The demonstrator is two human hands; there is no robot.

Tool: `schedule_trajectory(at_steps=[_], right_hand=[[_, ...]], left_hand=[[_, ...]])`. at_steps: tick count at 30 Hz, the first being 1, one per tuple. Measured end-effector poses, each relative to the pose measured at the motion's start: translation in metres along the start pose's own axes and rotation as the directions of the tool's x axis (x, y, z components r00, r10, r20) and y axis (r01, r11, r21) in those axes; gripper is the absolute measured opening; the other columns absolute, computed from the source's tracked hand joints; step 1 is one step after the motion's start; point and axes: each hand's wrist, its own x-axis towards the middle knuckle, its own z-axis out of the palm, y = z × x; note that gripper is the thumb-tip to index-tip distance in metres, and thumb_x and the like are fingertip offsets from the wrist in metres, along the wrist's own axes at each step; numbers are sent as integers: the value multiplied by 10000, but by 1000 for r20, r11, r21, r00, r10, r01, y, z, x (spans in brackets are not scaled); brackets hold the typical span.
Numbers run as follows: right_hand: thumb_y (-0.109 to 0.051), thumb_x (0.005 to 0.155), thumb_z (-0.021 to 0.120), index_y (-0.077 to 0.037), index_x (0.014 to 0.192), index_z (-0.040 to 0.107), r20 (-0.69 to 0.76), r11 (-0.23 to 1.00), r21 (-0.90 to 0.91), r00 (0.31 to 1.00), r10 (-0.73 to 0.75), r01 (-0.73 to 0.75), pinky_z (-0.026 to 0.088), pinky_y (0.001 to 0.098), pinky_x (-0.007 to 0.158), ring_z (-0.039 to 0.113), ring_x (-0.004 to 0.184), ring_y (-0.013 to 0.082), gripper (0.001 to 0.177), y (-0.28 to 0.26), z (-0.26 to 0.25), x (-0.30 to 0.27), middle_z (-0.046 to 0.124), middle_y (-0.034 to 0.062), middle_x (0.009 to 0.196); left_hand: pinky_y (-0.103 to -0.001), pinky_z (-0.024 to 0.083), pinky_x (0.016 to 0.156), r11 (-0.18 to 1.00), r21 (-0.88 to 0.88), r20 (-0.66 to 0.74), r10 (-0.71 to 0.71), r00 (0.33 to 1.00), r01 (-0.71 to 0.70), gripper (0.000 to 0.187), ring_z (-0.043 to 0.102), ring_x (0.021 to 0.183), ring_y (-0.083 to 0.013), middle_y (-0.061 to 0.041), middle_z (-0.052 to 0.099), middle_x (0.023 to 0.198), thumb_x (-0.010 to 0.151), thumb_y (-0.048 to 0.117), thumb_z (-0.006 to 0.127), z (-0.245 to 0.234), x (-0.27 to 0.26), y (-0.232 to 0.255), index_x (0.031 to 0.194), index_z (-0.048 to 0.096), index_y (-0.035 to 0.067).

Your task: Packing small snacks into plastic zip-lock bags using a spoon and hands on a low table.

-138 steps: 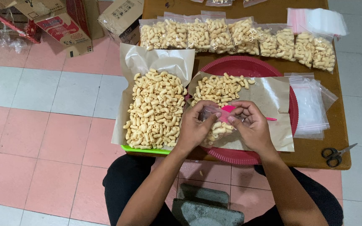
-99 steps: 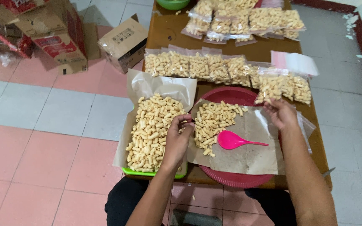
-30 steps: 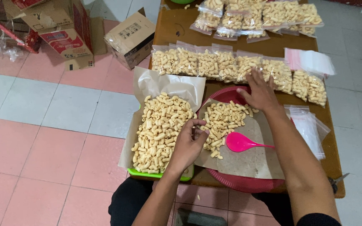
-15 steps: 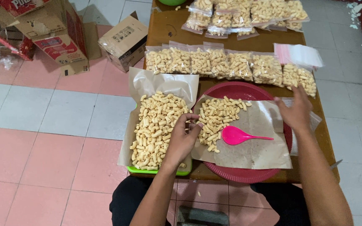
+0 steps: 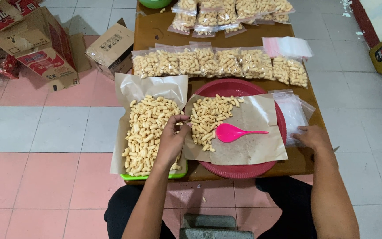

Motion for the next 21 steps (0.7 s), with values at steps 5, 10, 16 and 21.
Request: schedule_trajectory(at_steps=[5, 10, 16, 21], right_hand=[[-485, 790, 768, -214, 1200, 748, -119, 997, 60, 992, 48, -41, 515, 453, 911, 624, 1152, 336, 492, -19, -5, -31, 643, 132, 1322], [-495, 788, 762, -237, 1063, 805, -232, 993, 116, 973, 18, 9, 507, 412, 837, 672, 1040, 315, 379, -7, 5, -22, 731, 90, 1165], [-321, 927, 688, -234, 1042, 797, -325, 950, 284, 945, -29, 127, 540, 511, 834, 660, 1038, 440, 180, 11, 2, -17, 741, 170, 1032], [-117, 956, 684, -146, 1021, 774, -580, 794, 504, 815, 19, 340, 495, 454, 660, 650, 834, 380, 115, 14, -10, -20, 653, 159, 877]], left_hand=[[-266, 496, 754, 1000, -8, 1, 19, 1000, -19, 205, 583, 909, -137, -50, 642, 1045, 927, 157, 592, 2, 1, -7, 1131, 614, 146], [-267, 479, 875, 999, -2, -15, 52, 999, -52, 195, 599, 1003, -143, -48, 666, 1135, 913, 162, 610, 3, 9, -14, 1106, 626, 143], [-328, 447, 772, 978, -24, -16, 208, 978, -208, 257, 568, 917, -207, -157, 623, 1134, 905, 101, 616, 6, 20, -31, 1151, 618, 25], [-321, 448, 759, 978, -5, 5, 210, 978, -210, 271, 600, 930, -220, -165, 624, 1120, 879, 110, 647, 12, 21, -30, 1136, 631, 25]])
